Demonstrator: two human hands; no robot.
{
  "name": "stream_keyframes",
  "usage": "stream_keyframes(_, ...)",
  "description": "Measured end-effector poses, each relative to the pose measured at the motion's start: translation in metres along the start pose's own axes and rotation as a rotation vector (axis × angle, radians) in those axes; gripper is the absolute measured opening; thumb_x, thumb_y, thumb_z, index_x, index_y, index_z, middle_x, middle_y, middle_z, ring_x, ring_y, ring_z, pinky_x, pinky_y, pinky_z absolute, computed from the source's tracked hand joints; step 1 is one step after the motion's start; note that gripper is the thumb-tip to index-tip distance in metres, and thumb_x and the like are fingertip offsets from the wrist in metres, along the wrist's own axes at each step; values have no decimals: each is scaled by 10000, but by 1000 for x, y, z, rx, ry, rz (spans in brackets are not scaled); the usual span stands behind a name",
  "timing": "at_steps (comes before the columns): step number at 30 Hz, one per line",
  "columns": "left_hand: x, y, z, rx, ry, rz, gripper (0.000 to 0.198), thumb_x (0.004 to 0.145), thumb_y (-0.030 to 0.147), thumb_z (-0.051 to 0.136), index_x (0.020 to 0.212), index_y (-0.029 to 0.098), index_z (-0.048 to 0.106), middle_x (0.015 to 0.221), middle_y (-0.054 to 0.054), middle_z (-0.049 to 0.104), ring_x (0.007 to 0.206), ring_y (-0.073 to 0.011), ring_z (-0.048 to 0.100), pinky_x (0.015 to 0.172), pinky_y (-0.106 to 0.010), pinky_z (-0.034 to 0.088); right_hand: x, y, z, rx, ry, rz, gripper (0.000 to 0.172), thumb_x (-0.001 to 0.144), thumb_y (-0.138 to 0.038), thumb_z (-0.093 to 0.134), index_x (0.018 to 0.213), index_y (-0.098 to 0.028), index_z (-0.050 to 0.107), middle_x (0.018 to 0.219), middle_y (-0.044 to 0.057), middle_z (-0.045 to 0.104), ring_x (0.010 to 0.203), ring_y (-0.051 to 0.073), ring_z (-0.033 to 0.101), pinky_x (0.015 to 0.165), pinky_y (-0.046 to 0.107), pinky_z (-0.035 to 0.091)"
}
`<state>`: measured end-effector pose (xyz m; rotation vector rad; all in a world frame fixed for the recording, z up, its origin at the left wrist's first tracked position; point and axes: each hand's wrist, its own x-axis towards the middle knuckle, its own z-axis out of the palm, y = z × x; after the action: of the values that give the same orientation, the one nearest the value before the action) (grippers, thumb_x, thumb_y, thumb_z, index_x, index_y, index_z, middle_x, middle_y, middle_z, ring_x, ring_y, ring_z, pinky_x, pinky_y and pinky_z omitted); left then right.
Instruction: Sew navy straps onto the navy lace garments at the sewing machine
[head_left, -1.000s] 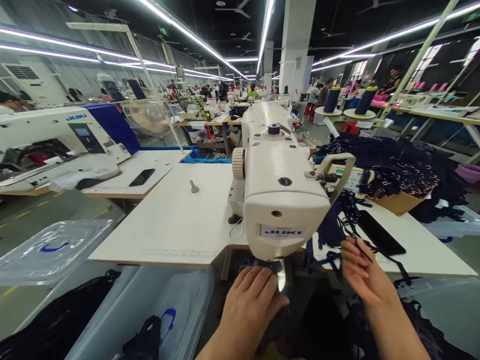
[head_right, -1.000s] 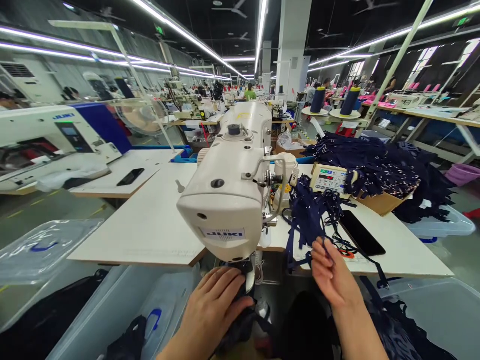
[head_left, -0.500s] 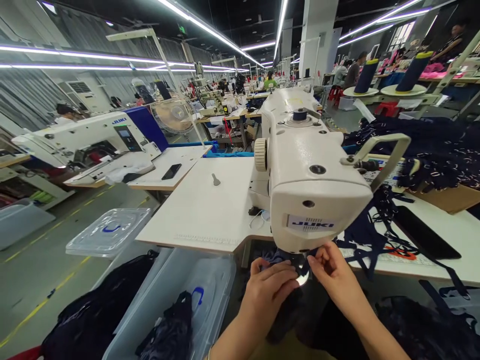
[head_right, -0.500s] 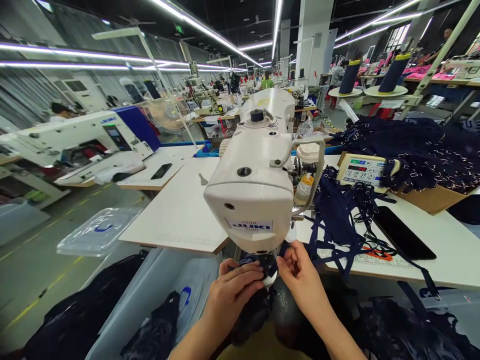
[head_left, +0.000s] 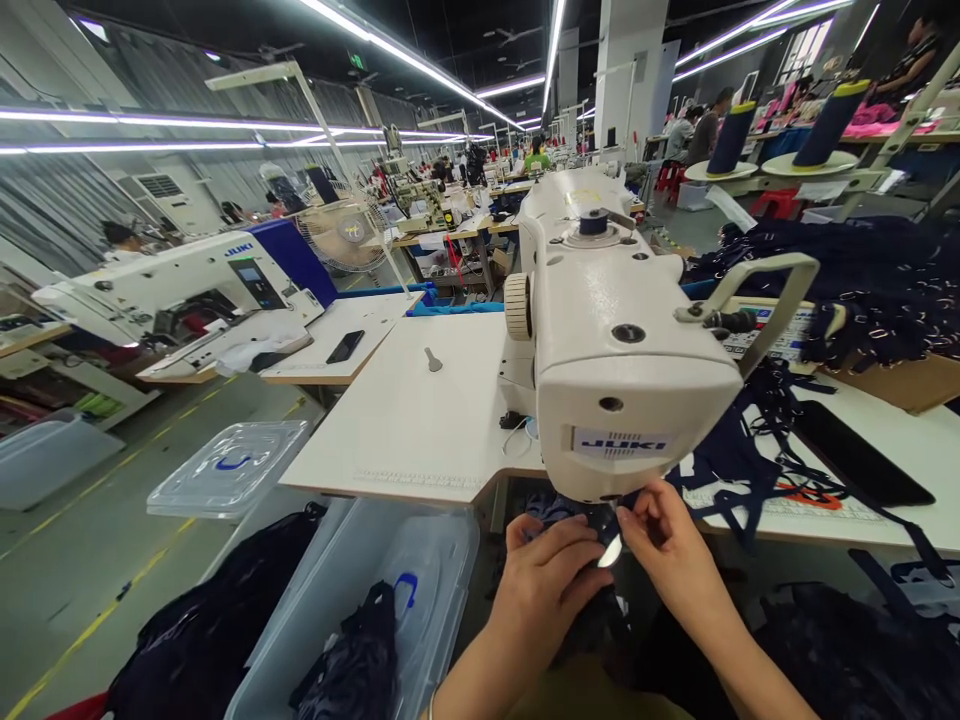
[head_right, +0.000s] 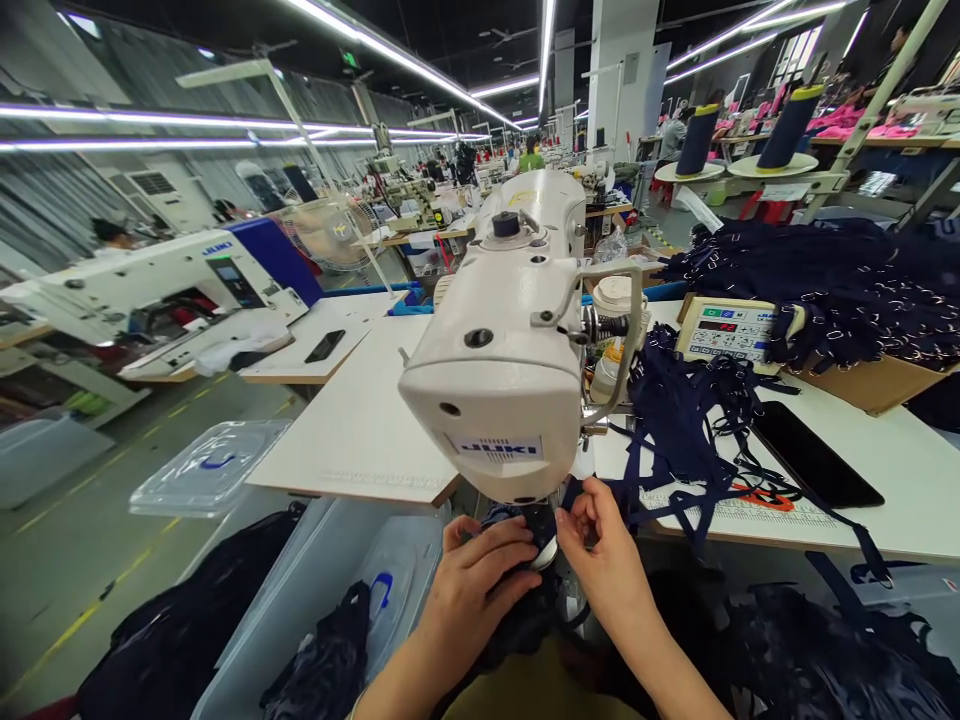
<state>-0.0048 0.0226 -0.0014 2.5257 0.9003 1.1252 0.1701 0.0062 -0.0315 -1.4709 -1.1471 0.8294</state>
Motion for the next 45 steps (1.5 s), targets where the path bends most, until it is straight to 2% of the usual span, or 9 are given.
stream_keyframes(8,0,-2,-1,44,-59,51,220,986,371,475,1020,224,635,1025,-11,720,1034,-167,654,857,-309,374,-3,4,4,27,-15,30,187,888,-404,510,936,-247,421,694,-68,331,612,124,399,595,245,384)
stream_keyframes(16,4,2,0,130,34,159,200,978,327,508,1008,186,647,985,-14,725,1009,-158,663,919,-294,337,-3,7,5,21,-3,29,195,874,-394,529,843,-242,411,673,-73,318,583,118,395,556,236,384)
stream_keyframes(20,0,1,4,153,30,144,196,982,333,501,1045,210,640,1000,-9,723,1007,-161,663,956,-310,329,-2,6,5,29,8,30,212,860,-400,543,819,-241,409,664,-73,325,572,119,403,549,239,392)
stream_keyframes(23,-2,-1,4,163,-1,132,207,981,345,501,1068,219,639,1033,-14,717,1019,-163,657,948,-315,344,-2,5,5,26,14,33,207,855,-408,548,851,-241,426,662,-74,334,576,125,419,557,245,405)
stream_keyframes(27,-2,-6,1,184,-66,208,209,992,308,484,1103,203,626,1040,-23,713,1054,-158,639,941,-309,367,-1,5,5,20,8,37,209,852,-406,552,907,-236,443,661,-72,342,569,128,417,545,249,408)
stream_keyframes(30,0,-9,-1,224,-133,259,219,996,283,479,1147,189,607,1054,-34,706,1088,-163,622,949,-319,373,-2,6,4,19,-16,53,219,867,-417,537,847,-242,407,667,-70,338,580,125,407,548,244,399)
stream_keyframes(34,1,-7,-4,251,-158,243,203,990,269,500,1156,206,599,1078,-18,700,1107,-154,608,976,-318,331,-1,4,1,28,-53,60,269,881,-434,518,765,-246,363,653,-75,311,565,117,373,531,231,377)
stream_keyframes(40,-1,2,-3,362,-146,188,194,976,282,526,1144,233,610,1064,8,691,1092,-142,601,938,-301,340,10,-2,-4,51,-56,27,214,850,-429,560,842,-236,469,678,-53,414,624,136,478,587,234,450)
stream_keyframes(45,-7,1,4,424,-116,183,237,971,302,532,1185,217,589,1078,16,670,1133,-136,565,903,-289,351,16,-3,-4,112,-115,42,239,835,-418,595,955,-235,499,805,1,580,802,184,604,746,281,510)
